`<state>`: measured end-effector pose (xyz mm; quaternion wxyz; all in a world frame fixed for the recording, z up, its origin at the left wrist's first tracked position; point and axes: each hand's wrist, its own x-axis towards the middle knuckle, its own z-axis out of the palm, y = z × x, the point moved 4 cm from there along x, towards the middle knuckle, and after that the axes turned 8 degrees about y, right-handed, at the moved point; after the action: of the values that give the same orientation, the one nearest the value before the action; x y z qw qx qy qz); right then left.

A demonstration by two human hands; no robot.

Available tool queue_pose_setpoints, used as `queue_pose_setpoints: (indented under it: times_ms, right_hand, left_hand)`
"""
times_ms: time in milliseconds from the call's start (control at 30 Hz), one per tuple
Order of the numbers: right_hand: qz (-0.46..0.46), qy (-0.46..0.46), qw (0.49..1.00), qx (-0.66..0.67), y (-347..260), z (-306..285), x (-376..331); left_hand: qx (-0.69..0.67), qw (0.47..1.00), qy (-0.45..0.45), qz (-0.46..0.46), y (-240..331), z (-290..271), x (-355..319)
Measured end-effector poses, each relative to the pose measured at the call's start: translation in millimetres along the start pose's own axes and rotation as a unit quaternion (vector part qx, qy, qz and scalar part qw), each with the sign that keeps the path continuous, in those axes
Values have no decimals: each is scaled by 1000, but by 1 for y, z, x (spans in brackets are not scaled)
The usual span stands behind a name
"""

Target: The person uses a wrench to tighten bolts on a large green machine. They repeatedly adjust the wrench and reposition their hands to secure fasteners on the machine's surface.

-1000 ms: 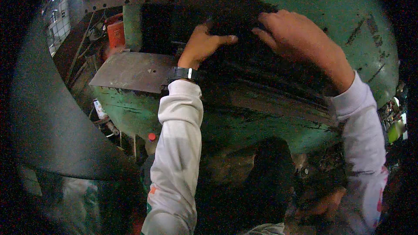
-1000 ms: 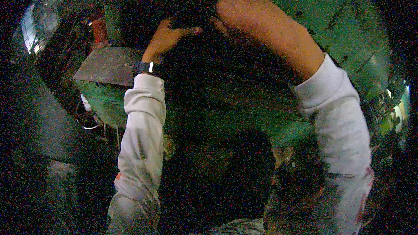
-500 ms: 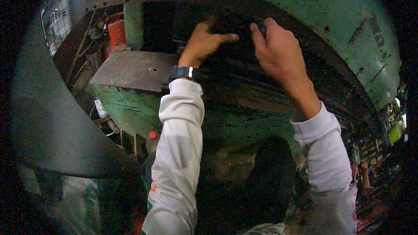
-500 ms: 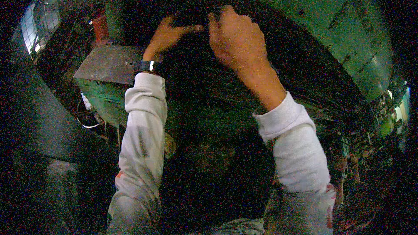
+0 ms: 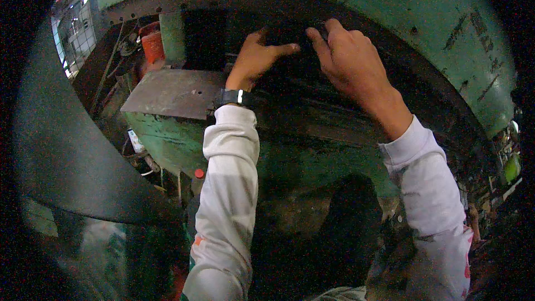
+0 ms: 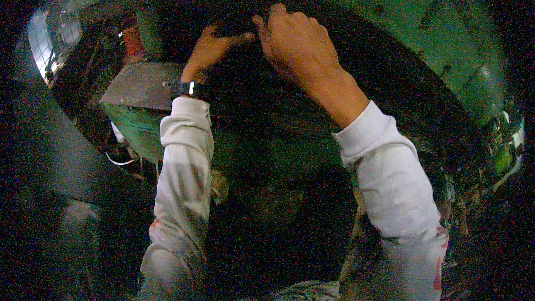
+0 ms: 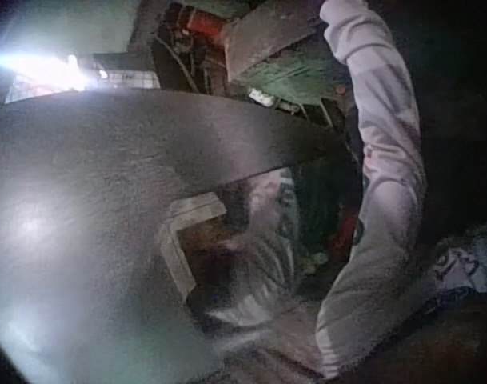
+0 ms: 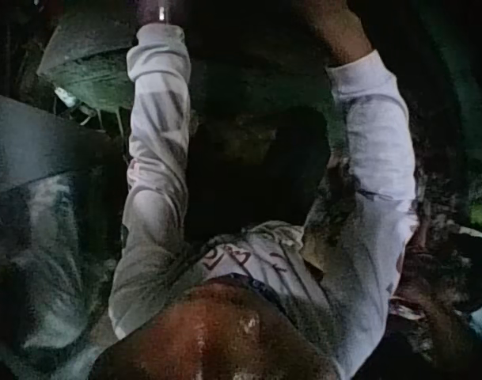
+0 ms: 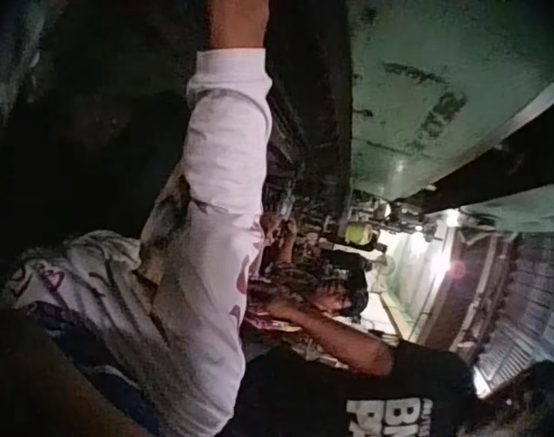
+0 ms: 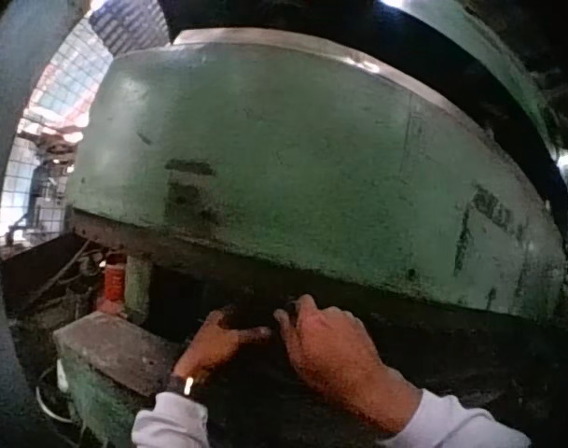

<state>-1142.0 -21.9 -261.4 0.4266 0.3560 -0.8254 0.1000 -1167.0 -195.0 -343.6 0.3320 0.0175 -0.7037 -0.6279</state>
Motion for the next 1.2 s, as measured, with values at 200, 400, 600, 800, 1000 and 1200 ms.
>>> queue_pose_setpoints:
  times_ms: [200, 400, 600, 800, 1000, 1200]
  right_hand:
    - [-2, 20, 960, 280, 47, -7, -31]
    - [12, 68, 982, 174, 64, -22, -72]
    - [28, 67, 975, 210, 57, -27, -87]
    - [4, 67, 986, 155, 47, -18, -94]
    - [10, 116, 968, 221, 75, -24, -86]
    - [141, 502, 789, 324, 72, -14, -115]
  left_hand:
    - [230, 972, -36, 40, 56, -27, -25]
    - [164, 974, -49, 148, 107, -12, -61]
    - [87, 973, -22, 213, 94, 11, -69]
    - [100, 969, -6, 227, 83, -2, -75]
    - [111, 968, -3, 224, 93, 3, -66]
    - [54, 979, -33, 194, 91, -3, -75]
